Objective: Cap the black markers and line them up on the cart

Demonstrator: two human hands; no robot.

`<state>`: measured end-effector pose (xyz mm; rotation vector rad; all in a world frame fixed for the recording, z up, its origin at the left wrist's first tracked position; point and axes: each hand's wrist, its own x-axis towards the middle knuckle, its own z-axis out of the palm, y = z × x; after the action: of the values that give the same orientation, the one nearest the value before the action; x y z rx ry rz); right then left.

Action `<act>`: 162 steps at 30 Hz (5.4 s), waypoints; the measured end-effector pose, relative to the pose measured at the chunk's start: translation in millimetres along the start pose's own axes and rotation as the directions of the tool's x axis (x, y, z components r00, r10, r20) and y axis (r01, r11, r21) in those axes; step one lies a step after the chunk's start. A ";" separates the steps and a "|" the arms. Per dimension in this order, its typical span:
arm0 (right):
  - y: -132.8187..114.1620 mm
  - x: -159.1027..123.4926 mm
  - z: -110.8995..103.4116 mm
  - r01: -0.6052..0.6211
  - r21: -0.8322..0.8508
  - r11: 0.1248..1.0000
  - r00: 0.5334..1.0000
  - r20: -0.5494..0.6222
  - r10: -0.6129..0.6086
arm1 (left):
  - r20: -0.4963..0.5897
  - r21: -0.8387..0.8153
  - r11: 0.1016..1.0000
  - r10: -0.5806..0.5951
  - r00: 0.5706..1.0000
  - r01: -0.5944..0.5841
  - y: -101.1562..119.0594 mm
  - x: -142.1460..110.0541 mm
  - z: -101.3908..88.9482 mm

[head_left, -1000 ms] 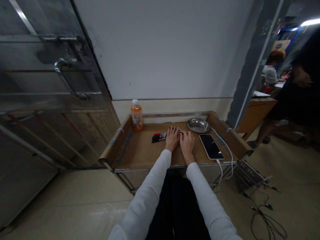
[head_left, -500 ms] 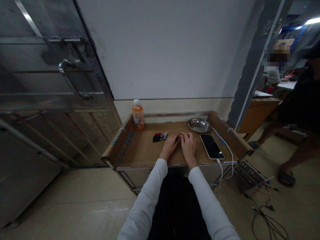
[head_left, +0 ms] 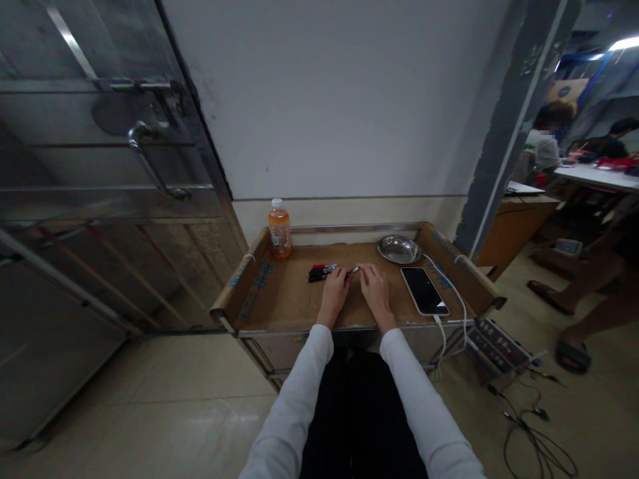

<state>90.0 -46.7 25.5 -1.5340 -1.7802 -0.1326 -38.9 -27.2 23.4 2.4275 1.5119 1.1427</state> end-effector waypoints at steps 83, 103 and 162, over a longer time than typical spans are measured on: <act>8.5 -0.5 23.7 0.053 -0.077 0.996 0.982 0.184 -0.037 | 0.007 0.306 0.926 -0.236 0.972 0.223 6.7 -14.0 -1.1; 11.1 2.9 27.4 -0.074 -0.122 0.990 0.979 0.178 0.095 | -0.017 -0.190 0.981 0.030 0.999 -0.033 -7.9 7.0 19.7; 11.8 -2.3 22.8 -0.110 -0.198 0.974 0.984 0.116 0.134 | 0.154 0.249 0.967 -0.090 0.984 0.050 -0.7 3.2 7.7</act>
<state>89.6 -33.1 3.5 -1.8214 -1.8095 -0.1497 -33.9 -21.9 19.3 2.5201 1.7603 0.7606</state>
